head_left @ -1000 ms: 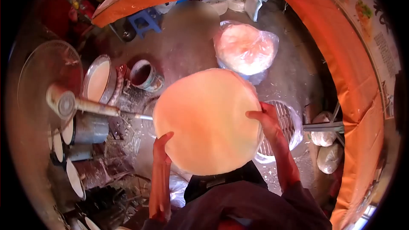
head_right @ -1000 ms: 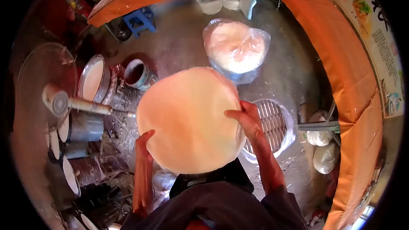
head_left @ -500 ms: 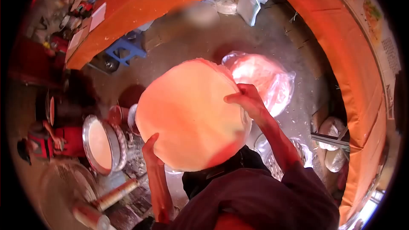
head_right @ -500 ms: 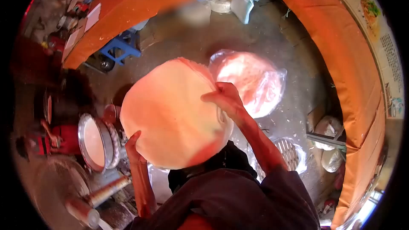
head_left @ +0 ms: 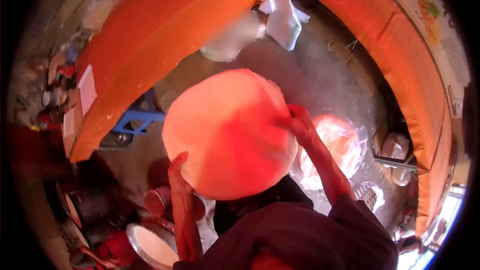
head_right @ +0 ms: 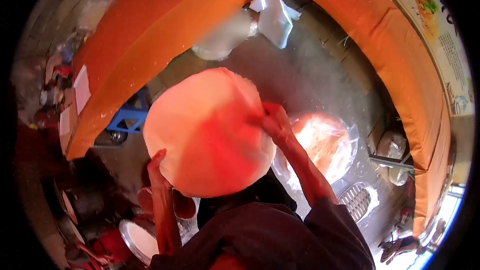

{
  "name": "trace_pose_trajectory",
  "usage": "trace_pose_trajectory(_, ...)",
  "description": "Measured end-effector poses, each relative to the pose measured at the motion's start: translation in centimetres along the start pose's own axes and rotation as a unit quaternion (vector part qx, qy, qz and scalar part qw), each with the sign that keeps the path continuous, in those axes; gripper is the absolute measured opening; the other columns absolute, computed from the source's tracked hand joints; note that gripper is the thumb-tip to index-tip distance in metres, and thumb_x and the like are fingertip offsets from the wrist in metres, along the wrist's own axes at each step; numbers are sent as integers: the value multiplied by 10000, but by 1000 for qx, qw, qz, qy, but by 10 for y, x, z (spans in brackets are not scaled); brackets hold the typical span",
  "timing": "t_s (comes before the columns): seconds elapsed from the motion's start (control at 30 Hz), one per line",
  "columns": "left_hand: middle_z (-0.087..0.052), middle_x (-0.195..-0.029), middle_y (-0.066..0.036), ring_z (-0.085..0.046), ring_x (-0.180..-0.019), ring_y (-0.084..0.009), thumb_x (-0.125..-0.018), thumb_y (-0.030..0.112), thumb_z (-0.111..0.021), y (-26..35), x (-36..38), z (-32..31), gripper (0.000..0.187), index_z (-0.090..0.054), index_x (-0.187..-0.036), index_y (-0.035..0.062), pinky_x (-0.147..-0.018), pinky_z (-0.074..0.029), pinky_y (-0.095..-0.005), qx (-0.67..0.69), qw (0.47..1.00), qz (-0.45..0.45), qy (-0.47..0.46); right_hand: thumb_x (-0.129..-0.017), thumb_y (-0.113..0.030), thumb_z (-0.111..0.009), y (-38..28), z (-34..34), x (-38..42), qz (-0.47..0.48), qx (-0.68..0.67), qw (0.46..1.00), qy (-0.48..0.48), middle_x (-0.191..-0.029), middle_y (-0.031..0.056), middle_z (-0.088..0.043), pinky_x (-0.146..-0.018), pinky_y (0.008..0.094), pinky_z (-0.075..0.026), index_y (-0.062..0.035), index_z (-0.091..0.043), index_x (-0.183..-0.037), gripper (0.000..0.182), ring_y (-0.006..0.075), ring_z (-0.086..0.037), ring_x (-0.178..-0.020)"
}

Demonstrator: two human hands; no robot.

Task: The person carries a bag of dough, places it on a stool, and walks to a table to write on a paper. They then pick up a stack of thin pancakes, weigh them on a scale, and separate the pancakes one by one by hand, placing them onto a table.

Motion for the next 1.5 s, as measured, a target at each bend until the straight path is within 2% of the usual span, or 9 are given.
trace_pose_trajectory(0.4, -558, -1253, -185, -578, -1110, -307, -847, 166, -580, 84, -269, -100, 511, -455, -1297, -40, -899, -506, -411, -65, 997, -16, -31, -701, -122, -710, -94, 58, -226, 11, -77, 996, 32, -893, 57, -681, -777, 290, -486, 67, -681, -961, 323, 124, -607, -844)
trace_pose_trajectory(1.0, -644, -1035, -105, -628, -976, -224, -863, 142, -590, 177, -802, -410, 317, -562, -1165, 51, -824, -532, -372, -142, 982, -10, -126, -797, -266, -670, -372, 325, -638, 153, -34, 986, 51, -894, 46, -687, -737, 309, -493, -2, -699, -946, 304, 151, -626, -819)
trace_pose_trajectory(1.07, -656, -1024, -109, -636, -947, -206, -890, 179, -578, 195, -823, -401, 262, -574, -1119, 51, -845, -524, -363, -166, 981, -42, -90, -799, -329, -688, -386, 356, -671, 201, 108, 955, 191, -861, 45, -690, -711, 314, -494, -28, -690, -948, 336, 151, -621, -782)
trace_pose_trajectory(1.13, -663, -1007, -106, -636, -928, -196, -905, 196, -573, 214, -804, -390, 228, -581, -1086, 57, -853, -519, -358, -157, 984, -83, -28, -799, -385, -709, -392, 367, -678, 285, 303, 843, 342, -842, 61, -696, -695, 318, -498, -45, -670, -967, 381, 162, -620, -744)
trace_pose_trajectory(1.17, -666, -996, -103, -634, -920, -193, -909, 199, -572, 226, -784, -378, 213, -584, -1073, 62, -855, -517, -358, -142, 983, -115, 14, -811, -383, -707, -396, 348, -676, 327, 362, 800, 350, -856, 71, -698, -693, 316, -497, -48, -659, -988, 382, 169, -623, -742)
trace_pose_trajectory(1.2, -657, -976, -87, -622, -895, -179, -906, 209, -579, 233, -766, -354, 209, -590, -1055, 63, -828, -509, -344, -136, 981, -135, 38, -835, -313, -696, -392, 307, -666, 225, 395, 800, 391, -903, 98, -698, -727, 326, -510, -56, -660, -1027, 323, 201, -642, -768)
trace_pose_trajectory(1.23, -647, -955, -72, -609, -871, -165, -903, 219, -586, 224, -741, -324, 205, -596, -1037, 63, -801, -500, -330, -149, 979, -133, 40, -829, -231, -706, -386, 250, -655, 331, 310, 817, 355, -969, 135, -691, -793, 344, -514, -27, -650, -1075, 324, 233, -652, -848)
trace_pose_trajectory(1.43, -621, -875, -20, -582, -784, -116, -873, 249, -658, 144, -550, -69, 233, -622, -994, 54, -703, -487, -273, -231, 958, -51, 160, -708, -136, -775, -257, -65, -631, 411, 309, 857, -43, -1083, 176, -655, -940, 431, -455, -30, -649, -1082, 408, 349, -609, -1024)
trace_pose_trajectory(1.5, -631, -879, -31, -615, -801, -141, -856, 216, -675, 134, -466, 14, 229, -621, -1002, 49, -715, -510, -284, -101, 956, -42, 273, -699, -146, -767, -248, -145, -630, 397, 300, 862, -97, -1095, 179, -646, -925, 419, -459, -43, -644, -1097, 429, 350, -585, -1061)
Point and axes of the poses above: each hand's wrist, its own x-axis away from the middle knuckle, its own z-axis out of the back of the hand, y = z × x, the point moved 9 cm from there along -x, towards the middle knuckle
